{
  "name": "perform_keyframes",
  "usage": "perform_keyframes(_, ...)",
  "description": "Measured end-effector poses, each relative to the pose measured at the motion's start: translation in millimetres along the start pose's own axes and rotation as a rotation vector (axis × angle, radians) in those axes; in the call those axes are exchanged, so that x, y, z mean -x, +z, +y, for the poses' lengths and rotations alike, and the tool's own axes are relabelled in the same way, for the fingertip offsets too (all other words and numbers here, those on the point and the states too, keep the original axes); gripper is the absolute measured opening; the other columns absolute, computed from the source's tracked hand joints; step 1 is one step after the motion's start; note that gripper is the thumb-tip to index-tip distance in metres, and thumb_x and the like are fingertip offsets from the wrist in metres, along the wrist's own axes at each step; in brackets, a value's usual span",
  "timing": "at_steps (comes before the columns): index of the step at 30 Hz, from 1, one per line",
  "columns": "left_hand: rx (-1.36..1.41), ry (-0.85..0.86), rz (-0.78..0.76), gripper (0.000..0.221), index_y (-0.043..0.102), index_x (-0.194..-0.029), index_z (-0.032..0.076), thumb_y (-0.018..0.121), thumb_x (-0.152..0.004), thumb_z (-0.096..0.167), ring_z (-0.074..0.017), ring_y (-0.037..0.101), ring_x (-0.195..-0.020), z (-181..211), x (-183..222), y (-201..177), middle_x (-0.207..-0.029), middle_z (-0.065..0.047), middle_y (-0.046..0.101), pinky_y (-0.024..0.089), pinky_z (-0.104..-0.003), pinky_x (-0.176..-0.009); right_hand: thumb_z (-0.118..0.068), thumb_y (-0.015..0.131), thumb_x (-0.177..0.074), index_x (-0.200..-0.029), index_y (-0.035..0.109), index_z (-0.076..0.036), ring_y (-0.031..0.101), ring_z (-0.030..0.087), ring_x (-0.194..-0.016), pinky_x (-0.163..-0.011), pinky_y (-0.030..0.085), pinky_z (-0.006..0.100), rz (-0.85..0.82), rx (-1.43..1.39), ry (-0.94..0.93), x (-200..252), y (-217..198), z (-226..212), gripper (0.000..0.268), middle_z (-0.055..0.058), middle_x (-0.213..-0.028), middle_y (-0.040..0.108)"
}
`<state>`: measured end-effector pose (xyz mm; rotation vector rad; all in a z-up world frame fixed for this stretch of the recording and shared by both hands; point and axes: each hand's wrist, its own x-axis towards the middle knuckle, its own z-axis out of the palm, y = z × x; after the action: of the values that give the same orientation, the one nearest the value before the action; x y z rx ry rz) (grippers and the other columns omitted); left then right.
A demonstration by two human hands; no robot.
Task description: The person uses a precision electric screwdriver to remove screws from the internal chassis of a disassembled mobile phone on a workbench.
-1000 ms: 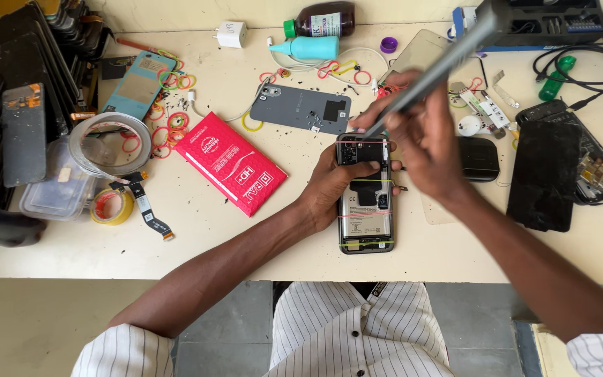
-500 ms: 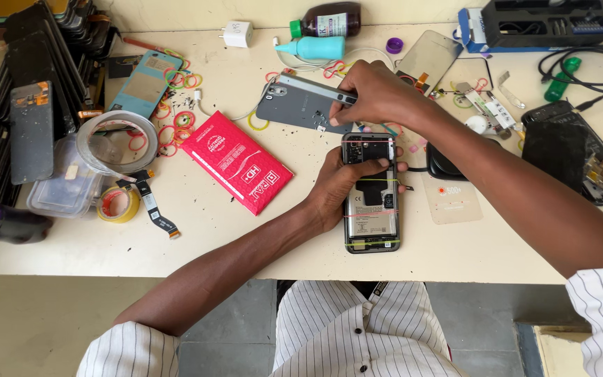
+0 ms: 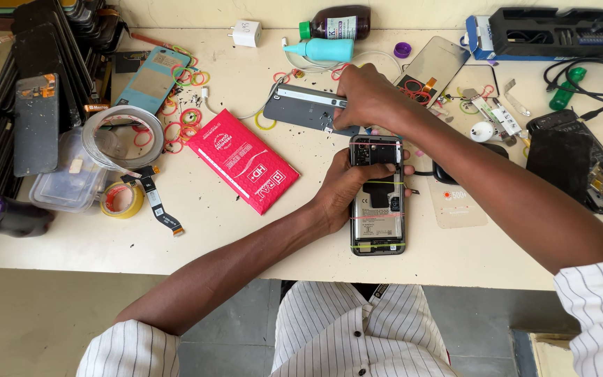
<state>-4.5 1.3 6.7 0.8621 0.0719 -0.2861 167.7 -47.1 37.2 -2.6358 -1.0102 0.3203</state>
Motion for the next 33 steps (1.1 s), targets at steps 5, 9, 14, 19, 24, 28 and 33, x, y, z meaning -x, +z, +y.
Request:
perform_keyframes(5, -0.02, 0.016, -0.019, 0.033, 0.063, -0.123, -0.004, 0.061, -0.09, 0.0, -0.0285, 0.076, -0.085, 1, 1, 0, -0.104, -0.016, 0.075, 0.067, -0.043, -0.075, -0.022, 0.093, -0.066, -0.097, 0.072, 0.007, 0.074, 0.038, -0.081, -0.07, 0.062, 0.043, 0.022, 0.135, -0.022, -3, 4, -10, 0.048, 0.028, -0.088, 0.071)
perform_keyframes(9, -0.012, 0.0, -0.011, 0.034, 0.064, -0.123, -0.003, 0.062, -0.09, -0.002, -0.0288, 0.076, -0.085, 2, 1, 1, -0.105, -0.016, 0.074, 0.066, -0.043, -0.076, -0.019, 0.097, -0.058, -0.11, 0.066, 0.004, 0.069, 0.045, -0.096, -0.075, 0.061, 0.046, 0.032, 0.158, -0.041, 0, -1, -16, 0.065, 0.03, -0.111, 0.062)
perform_keyframes(14, 0.034, 0.0, -0.051, 0.042, 0.057, -0.128, -0.007, 0.057, -0.087, -0.007, -0.0329, 0.077, -0.089, 3, 0, -1, -0.11, -0.02, 0.073, 0.067, -0.045, -0.079, -0.02, 0.097, -0.058, -0.108, 0.061, 0.011, 0.069, 0.046, -0.1, -0.077, 0.062, 0.047, -0.013, 0.151, -0.015, 0, -4, -27, 0.069, 0.033, -0.112, 0.061)
perform_keyframes(19, 0.037, 0.039, -0.065, 0.048, 0.039, -0.132, -0.001, 0.058, -0.088, -0.009, -0.0333, 0.074, -0.104, 4, -1, 2, -0.12, -0.023, 0.066, 0.068, -0.048, -0.081, -0.021, 0.096, -0.059, -0.102, 0.061, 0.015, 0.069, 0.046, -0.1, -0.079, 0.062, 0.046, 0.016, 0.145, -0.051, 4, 1, -22, 0.066, 0.035, -0.107, 0.062)
perform_keyframes(24, 0.021, 0.012, -0.033, 0.056, 0.036, -0.132, 0.0, 0.064, -0.085, -0.011, -0.0334, 0.074, -0.103, 2, -4, -2, -0.117, -0.024, 0.068, 0.069, -0.046, -0.079, -0.014, 0.096, -0.057, -0.1, 0.064, 0.011, 0.067, 0.047, -0.102, -0.081, 0.06, 0.048, 0.102, 0.186, -0.162, -1, 8, -13, 0.059, 0.034, -0.103, 0.064)
perform_keyframes(28, -0.084, 0.076, -0.022, 0.067, 0.037, -0.141, 0.004, 0.072, -0.085, -0.005, -0.0266, 0.072, -0.1, -3, -8, -2, -0.117, -0.02, 0.066, 0.067, -0.041, -0.081, -0.012, 0.094, -0.062, -0.103, 0.064, 0.011, 0.069, 0.049, -0.098, -0.08, 0.061, 0.047, 0.051, 0.197, -0.112, -2, 2, -17, 0.056, 0.037, -0.108, 0.062)
perform_keyframes(33, -0.156, 0.005, 0.002, 0.075, 0.028, -0.146, 0.009, 0.074, -0.087, -0.001, -0.0252, 0.068, -0.111, -10, -9, -8, -0.126, -0.018, 0.058, 0.064, -0.042, -0.09, -0.02, 0.097, -0.059, -0.099, 0.064, 0.012, 0.069, 0.046, -0.101, -0.082, 0.06, 0.046, 0.004, 0.191, -0.108, 5, -3, -26, 0.061, 0.035, -0.11, 0.063)
